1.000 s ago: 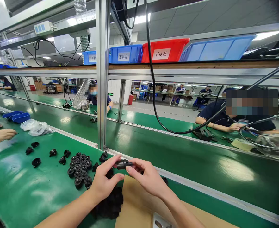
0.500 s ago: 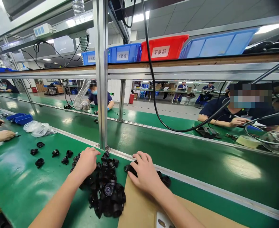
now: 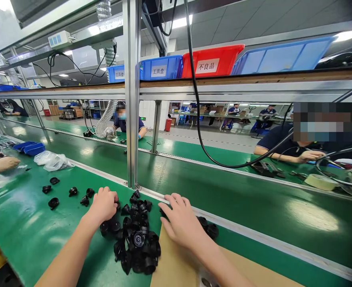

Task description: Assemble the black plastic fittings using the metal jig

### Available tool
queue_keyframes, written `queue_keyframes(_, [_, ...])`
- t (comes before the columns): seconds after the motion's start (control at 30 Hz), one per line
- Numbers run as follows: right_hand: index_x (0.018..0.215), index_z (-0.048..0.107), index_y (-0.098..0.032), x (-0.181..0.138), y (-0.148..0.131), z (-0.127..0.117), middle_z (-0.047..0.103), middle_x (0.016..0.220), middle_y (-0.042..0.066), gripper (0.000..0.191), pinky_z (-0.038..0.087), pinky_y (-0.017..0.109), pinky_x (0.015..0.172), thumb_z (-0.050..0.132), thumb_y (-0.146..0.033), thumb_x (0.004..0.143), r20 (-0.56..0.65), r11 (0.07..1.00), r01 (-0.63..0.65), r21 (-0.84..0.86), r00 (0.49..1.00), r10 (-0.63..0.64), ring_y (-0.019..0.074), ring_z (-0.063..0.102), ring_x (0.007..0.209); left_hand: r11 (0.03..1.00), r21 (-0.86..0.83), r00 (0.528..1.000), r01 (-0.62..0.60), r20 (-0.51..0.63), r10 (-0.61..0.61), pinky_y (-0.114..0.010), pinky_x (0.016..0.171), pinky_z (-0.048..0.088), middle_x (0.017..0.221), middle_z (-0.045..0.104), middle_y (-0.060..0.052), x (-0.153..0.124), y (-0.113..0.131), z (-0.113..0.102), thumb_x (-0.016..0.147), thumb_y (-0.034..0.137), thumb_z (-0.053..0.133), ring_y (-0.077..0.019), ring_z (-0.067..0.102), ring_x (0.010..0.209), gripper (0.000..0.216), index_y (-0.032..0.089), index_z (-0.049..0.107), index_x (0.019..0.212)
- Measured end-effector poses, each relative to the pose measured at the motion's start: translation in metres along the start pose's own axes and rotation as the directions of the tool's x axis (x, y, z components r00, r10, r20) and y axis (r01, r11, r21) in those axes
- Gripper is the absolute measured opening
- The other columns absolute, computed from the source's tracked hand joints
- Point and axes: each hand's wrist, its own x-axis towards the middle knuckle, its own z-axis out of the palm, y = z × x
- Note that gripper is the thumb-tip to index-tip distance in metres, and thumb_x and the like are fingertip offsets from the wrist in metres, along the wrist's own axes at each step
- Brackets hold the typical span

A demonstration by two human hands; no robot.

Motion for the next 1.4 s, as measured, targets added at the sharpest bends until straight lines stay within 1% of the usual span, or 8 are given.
queue_keyframes(0.13, [0.108, 0.068, -0.020, -0.002, -0.019, 0.002, 0.067, 0.113, 0.012, 0.023, 0.043, 0.040, 0.082, 0.047, -0.017, 0.101, 0.076, 0.981, 0.139, 0.135, 0.986, -0.150, 0.0291, 0.058, 0.105, 1.000, 0.015, 1.000, 0.016, 0.023, -0.017, -0.046, 0.094, 0.052, 0.118, 0.069, -0.017, 0.000, -0.005, -0.002, 0.091, 0.012, 0.063, -0.0378, 0.061, 0.118, 0.024, 0.020, 0.078, 0.108])
queue_keyframes(0.3, [0.133, 0.065, -0.032, -0.009, -0.014, 0.006, 0.067, 0.124, 0.005, 0.055, 0.041, 0.034, 0.078, 0.053, -0.005, 0.086, 0.172, 0.912, 0.282, 0.299, 0.924, -0.342, 0.0223, 0.063, 0.100, 0.999, 0.050, 1.000, 0.021, 0.020, -0.022, -0.045, 0.097, 0.052, 0.121, 0.070, -0.019, -0.003, 0.004, -0.001, 0.089, 0.017, 0.072, -0.0384, 0.062, 0.120, 0.027, 0.017, 0.076, 0.115])
queue_keyframes(0.37, [0.131, 0.066, -0.033, -0.012, -0.011, 0.002, 0.067, 0.123, 0.004, 0.051, 0.041, 0.034, 0.079, 0.054, -0.007, 0.089, 0.190, 0.904, 0.284, 0.318, 0.916, -0.354, 0.0210, 0.065, 0.096, 0.997, 0.071, 1.000, 0.028, 0.011, -0.029, -0.046, 0.097, 0.052, 0.119, 0.070, -0.019, -0.005, 0.009, -0.001, 0.086, 0.018, 0.075, -0.0391, 0.063, 0.119, 0.027, 0.016, 0.076, 0.113])
queue_keyframes(0.63, [0.105, 0.065, -0.024, -0.011, -0.024, -0.008, 0.071, 0.109, 0.004, 0.019, 0.038, 0.034, 0.072, 0.072, -0.036, 0.093, 0.260, 0.937, 0.261, 0.234, 0.911, -0.319, 0.0233, 0.069, 0.090, 0.991, 0.114, 0.997, 0.071, -0.041, -0.067, -0.047, 0.094, 0.049, 0.115, 0.070, -0.020, -0.007, 0.022, 0.005, 0.081, 0.018, 0.080, -0.0399, 0.061, 0.117, 0.027, 0.013, 0.073, 0.107])
queue_keyframes(0.87, [0.111, 0.061, -0.020, -0.013, -0.019, -0.008, 0.075, 0.100, 0.008, 0.024, 0.033, 0.036, 0.067, 0.064, -0.019, 0.087, 0.294, 0.981, 0.111, 0.159, 0.943, -0.154, 0.0279, 0.071, 0.088, 0.997, -0.023, 0.989, 0.068, -0.128, -0.071, -0.049, 0.093, 0.047, 0.107, 0.068, -0.019, -0.003, 0.021, 0.006, 0.074, 0.012, 0.082, -0.0421, 0.060, 0.115, 0.019, 0.015, 0.069, 0.088])
queue_keyframes(0.97, [0.111, 0.065, -0.019, -0.012, -0.011, -0.014, 0.077, 0.097, 0.009, 0.025, 0.035, 0.036, 0.069, 0.062, -0.016, 0.086, 0.300, 0.978, 0.048, 0.202, 0.948, -0.108, 0.0292, 0.071, 0.089, 0.980, -0.197, 0.978, -0.036, -0.210, -0.007, -0.043, 0.090, 0.048, 0.107, 0.067, -0.014, -0.004, 0.024, 0.001, 0.079, 0.011, 0.074, -0.0346, 0.063, 0.107, 0.018, 0.017, 0.064, 0.093])
queue_keyframes(1.17, [0.109, 0.068, -0.025, -0.013, 0.011, -0.032, 0.077, 0.088, 0.001, 0.018, 0.040, 0.031, 0.073, 0.063, -0.021, 0.092, 0.269, 0.854, -0.137, 0.503, 0.963, -0.003, 0.0225, 0.067, 0.086, 0.752, -0.581, 0.946, -0.312, -0.258, 0.194, -0.030, 0.069, 0.050, 0.093, 0.072, 0.000, -0.014, 0.055, 0.013, 0.085, 0.022, 0.071, -0.0188, 0.064, 0.074, 0.017, 0.023, 0.063, 0.100])
queue_keyframes(1.4, [0.104, 0.074, -0.024, -0.027, 0.006, -0.034, 0.078, 0.101, 0.008, 0.040, 0.036, 0.032, 0.068, 0.089, -0.032, 0.068, 0.468, 0.934, -0.202, 0.296, 0.883, 0.042, 0.0294, 0.069, 0.089, 0.436, -0.837, 0.940, -0.330, -0.245, 0.239, -0.029, 0.069, 0.053, 0.103, 0.079, -0.007, -0.025, 0.087, 0.040, 0.080, 0.031, 0.084, -0.0232, 0.073, 0.089, 0.038, 0.021, 0.070, 0.114])
